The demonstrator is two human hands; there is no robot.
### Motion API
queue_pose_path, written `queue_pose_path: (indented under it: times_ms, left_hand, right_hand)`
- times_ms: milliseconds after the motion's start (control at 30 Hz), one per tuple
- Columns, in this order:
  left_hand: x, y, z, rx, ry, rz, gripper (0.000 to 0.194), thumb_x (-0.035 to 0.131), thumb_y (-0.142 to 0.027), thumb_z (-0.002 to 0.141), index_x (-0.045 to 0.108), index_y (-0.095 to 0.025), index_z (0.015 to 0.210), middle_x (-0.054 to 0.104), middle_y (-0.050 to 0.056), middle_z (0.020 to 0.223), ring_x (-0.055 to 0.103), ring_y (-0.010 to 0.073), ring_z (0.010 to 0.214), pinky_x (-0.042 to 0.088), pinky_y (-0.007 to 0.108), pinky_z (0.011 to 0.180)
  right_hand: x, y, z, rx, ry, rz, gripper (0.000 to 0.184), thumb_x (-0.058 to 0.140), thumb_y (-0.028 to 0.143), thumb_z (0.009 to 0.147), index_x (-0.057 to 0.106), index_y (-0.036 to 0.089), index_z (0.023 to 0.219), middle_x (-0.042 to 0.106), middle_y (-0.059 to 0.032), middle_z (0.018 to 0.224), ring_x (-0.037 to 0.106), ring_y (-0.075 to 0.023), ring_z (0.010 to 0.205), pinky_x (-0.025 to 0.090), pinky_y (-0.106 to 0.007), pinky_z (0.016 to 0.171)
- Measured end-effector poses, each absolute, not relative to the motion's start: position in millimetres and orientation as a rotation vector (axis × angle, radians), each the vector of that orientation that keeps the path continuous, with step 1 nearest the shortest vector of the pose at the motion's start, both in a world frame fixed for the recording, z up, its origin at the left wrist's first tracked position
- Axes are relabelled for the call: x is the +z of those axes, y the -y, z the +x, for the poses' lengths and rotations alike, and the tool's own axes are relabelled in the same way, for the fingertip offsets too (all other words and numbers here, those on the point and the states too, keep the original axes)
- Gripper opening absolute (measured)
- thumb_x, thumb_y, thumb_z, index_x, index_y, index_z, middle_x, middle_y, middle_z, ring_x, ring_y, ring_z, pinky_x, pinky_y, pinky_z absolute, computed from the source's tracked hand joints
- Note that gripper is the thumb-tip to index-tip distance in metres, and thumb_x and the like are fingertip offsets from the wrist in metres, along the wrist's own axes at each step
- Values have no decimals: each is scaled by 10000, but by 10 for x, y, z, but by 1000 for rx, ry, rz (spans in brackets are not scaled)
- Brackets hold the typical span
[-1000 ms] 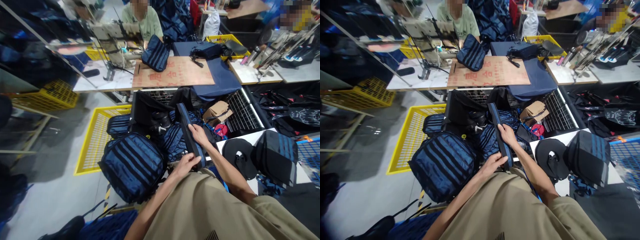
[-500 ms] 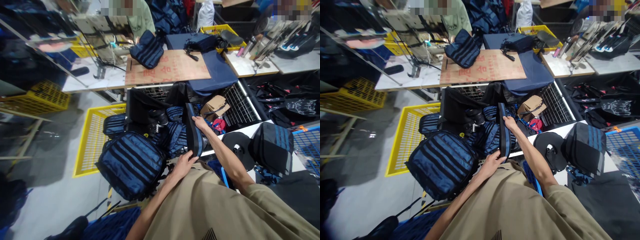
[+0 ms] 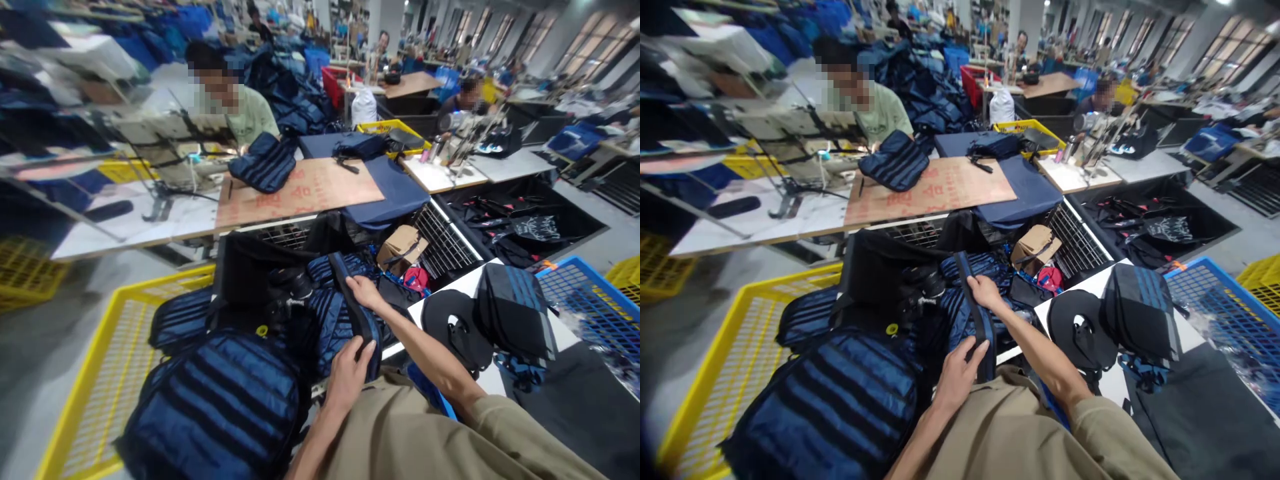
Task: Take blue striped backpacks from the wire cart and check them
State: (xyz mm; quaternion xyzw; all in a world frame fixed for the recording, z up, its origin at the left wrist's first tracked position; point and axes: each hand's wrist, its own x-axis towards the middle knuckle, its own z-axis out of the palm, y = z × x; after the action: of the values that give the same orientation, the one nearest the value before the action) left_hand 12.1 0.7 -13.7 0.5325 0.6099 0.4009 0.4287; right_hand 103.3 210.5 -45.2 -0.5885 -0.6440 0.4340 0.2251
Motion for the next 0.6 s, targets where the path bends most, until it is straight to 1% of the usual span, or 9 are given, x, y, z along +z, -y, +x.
queue_pose_path:
  times_ms: [100, 233, 300, 333, 400, 433, 533, 600]
  left_hand:
    - [-72, -85, 98, 1006, -1522, 1226, 535, 579, -767, 989, 585, -276, 778, 602, -4, 755, 561, 223, 746, 444, 355, 755]
    - [-79, -216, 80, 1075, -1479, 965, 654, 657, -899, 880, 636, -249, 807, 637, 5, 764, 582, 219, 756, 465, 333, 702]
    - [-130, -299, 63, 1150, -1442, 775, 706, 715, -936, 805, 612, -238, 777, 620, -5, 702, 566, 188, 674, 445, 302, 618]
    - [-161, -343, 44, 1189, -1431, 678, 728, 746, -947, 763, 582, -238, 740, 573, -25, 637, 530, 162, 605, 420, 284, 568]
    - [-212, -440, -35, 1282, -1414, 514, 757, 820, -935, 683, 514, -242, 682, 456, -74, 550, 427, 107, 489, 354, 246, 478]
    - [-222, -496, -104, 1334, -1406, 456, 768, 859, -917, 645, 494, -242, 669, 419, -92, 539, 381, 84, 449, 319, 230, 440]
    - [-146, -709, -441, 1495, -1387, 395, 768, 944, -838, 589, 483, -230, 676, 418, -111, 565, 310, 40, 391, 242, 194, 366]
    - [6, -867, -741, 1608, -1383, 396, 765, 983, -783, 574, 470, -222, 665, 427, -113, 560, 302, 27, 382, 233, 176, 349]
  right_hand:
    - [-371, -2015, 966, 1187, 1825, -1523, 522, 457, 489, 1156, 516, 234, 704, 543, 35, 686, 507, -161, 721, 345, -283, 704]
    - [-255, -1898, 880, 1170, 1858, -1414, 499, 430, 477, 1162, 468, 241, 724, 524, 37, 703, 471, -155, 716, 331, -290, 705]
    - [-203, -1796, 824, 1168, 1867, -1366, 496, 425, 498, 1158, 445, 245, 732, 500, 43, 699, 452, -153, 706, 324, -291, 691]
    - [-180, -1728, 797, 1166, 1871, -1343, 501, 418, 519, 1156, 436, 246, 737, 488, 44, 702, 449, -152, 706, 323, -291, 685]
    - [-143, -1563, 757, 1164, 1876, -1293, 518, 393, 563, 1155, 425, 245, 746, 470, 44, 707, 449, -152, 709, 322, -289, 677]
    - [-130, -1472, 751, 1165, 1881, -1262, 522, 384, 574, 1154, 424, 245, 752, 467, 43, 710, 453, -152, 709, 322, -290, 676]
    - [-102, -1203, 815, 1191, 1948, -1150, 500, 392, 575, 1158, 454, 243, 791, 493, 38, 733, 476, -152, 714, 321, -292, 686]
    - [-84, -1059, 929, 1245, 2051, -1123, 477, 539, 638, 1113, 498, 248, 842, 514, 48, 739, 491, -152, 714, 312, -284, 678]
